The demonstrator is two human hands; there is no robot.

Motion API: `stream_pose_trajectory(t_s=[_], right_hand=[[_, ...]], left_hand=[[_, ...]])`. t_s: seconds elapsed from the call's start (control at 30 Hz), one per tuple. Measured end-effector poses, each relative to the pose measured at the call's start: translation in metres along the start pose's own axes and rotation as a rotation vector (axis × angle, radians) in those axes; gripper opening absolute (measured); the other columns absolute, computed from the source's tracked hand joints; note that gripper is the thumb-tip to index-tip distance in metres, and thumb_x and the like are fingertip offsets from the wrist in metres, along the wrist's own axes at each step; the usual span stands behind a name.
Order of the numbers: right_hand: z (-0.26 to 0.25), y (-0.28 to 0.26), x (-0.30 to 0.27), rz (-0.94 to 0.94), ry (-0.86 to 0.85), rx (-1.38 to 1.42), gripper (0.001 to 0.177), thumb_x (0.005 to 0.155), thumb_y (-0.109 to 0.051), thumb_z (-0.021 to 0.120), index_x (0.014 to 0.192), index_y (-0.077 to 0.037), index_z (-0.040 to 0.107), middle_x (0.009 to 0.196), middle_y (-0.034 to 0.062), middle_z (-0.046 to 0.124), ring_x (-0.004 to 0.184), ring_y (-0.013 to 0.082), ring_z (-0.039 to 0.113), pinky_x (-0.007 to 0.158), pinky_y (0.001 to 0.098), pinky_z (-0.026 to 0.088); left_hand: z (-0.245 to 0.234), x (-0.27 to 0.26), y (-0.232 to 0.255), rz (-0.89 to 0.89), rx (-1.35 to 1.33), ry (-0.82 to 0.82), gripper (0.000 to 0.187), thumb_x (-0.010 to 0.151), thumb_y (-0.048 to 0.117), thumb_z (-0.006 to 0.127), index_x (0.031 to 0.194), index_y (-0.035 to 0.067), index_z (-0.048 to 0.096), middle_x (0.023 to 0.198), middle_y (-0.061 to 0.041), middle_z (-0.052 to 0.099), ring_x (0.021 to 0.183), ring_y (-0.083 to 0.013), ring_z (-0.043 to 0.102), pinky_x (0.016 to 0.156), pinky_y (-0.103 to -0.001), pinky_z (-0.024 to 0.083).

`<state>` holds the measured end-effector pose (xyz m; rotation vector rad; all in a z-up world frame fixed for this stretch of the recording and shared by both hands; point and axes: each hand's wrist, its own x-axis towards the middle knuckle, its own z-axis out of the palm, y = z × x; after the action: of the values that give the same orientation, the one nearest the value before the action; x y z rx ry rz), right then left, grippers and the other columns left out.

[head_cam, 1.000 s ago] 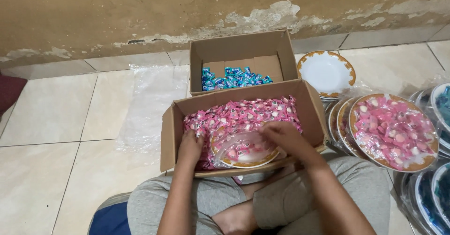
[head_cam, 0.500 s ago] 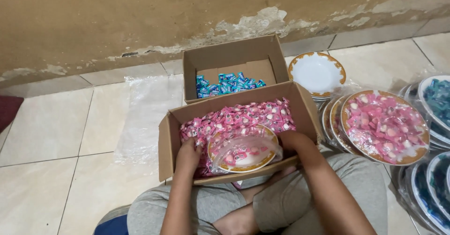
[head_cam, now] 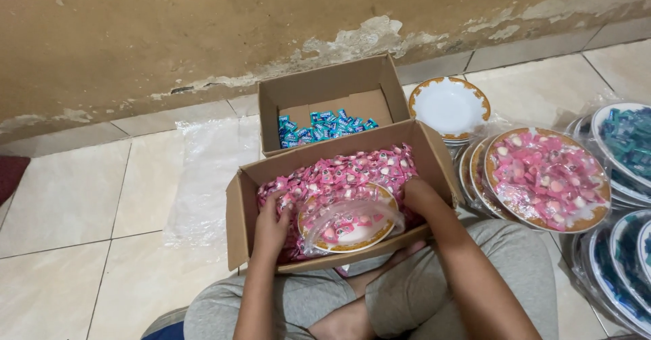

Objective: The person is packaging plates of candies by placing them into plastic bags and then into cardboard boxes.

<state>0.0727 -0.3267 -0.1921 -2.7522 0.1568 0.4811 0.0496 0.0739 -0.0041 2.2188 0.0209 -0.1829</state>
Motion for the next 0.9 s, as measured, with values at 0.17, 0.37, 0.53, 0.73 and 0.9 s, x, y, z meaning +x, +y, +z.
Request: stream_pose_trajectory(t_s=[0.17, 0.37, 0.53, 0.73, 0.9], right_hand=[[-0.008, -0.008, -0.013, -0.007, 0.028, 0.048, 0.027, 0.079, -0.016, 0.066, 0.1, -0.01, 0.082, 0.095, 0.0173, 0.077, 0.102, 0.0373, 0.073, 0.088, 0.0448, 0.059], [-0.004, -0.01, 0.014, 0.127, -0.158, 0.046, 0.011, 0.077, -0.019, 0.07, 0.081, -0.019, 0.08, 0.077, 0.0072, 0.073, 0.068, 0.0198, 0.061, 0.072, 0.035, 0.052], [-0.028, -0.028, -0.013, 0.092, -0.073, 0.078, 0.015, 0.076, -0.017, 0.064, 0.077, -0.018, 0.08, 0.075, 0.0078, 0.074, 0.067, 0.0221, 0.064, 0.068, 0.0365, 0.049], [-0.044, -0.044, -0.024, 0.143, -0.109, 0.105, 0.017, 0.075, -0.016, 0.06, 0.072, -0.018, 0.077, 0.066, 0.005, 0.071, 0.061, 0.0181, 0.06, 0.062, 0.0349, 0.048], [-0.027, -0.03, -0.027, 0.013, -0.009, 0.079, 0.029, 0.085, -0.03, 0.066, 0.108, -0.021, 0.081, 0.107, 0.0099, 0.079, 0.108, 0.0325, 0.072, 0.094, 0.0417, 0.057]], left_hand=[[0.005, -0.032, 0.031, 0.144, -0.606, -0.212, 0.045, 0.099, 0.008, 0.057, 0.143, 0.012, 0.052, 0.072, -0.005, 0.065, 0.077, -0.0137, 0.062, 0.074, -0.028, 0.052], [0.022, -0.051, 0.077, 0.296, -0.056, -0.485, 0.055, 0.095, 0.009, 0.063, 0.146, 0.019, 0.044, 0.148, -0.012, 0.056, 0.135, -0.0274, 0.056, 0.104, -0.043, 0.049], [0.039, -0.052, 0.072, 0.559, 0.176, -0.399, 0.07, 0.083, 0.005, 0.078, 0.145, 0.01, 0.048, 0.147, -0.015, 0.055, 0.138, -0.0336, 0.048, 0.115, -0.05, 0.036], [0.026, -0.048, 0.068, 0.419, -0.078, -0.298, 0.036, 0.096, 0.003, 0.054, 0.131, 0.01, 0.063, 0.122, -0.007, 0.075, 0.109, -0.0196, 0.074, 0.1, -0.036, 0.06], [0.009, 0.011, 0.001, 0.218, 0.211, -0.01, 0.033, 0.1, 0.011, 0.052, 0.131, 0.017, 0.062, 0.125, -0.014, 0.069, 0.117, -0.0384, 0.065, 0.102, -0.049, 0.051]])
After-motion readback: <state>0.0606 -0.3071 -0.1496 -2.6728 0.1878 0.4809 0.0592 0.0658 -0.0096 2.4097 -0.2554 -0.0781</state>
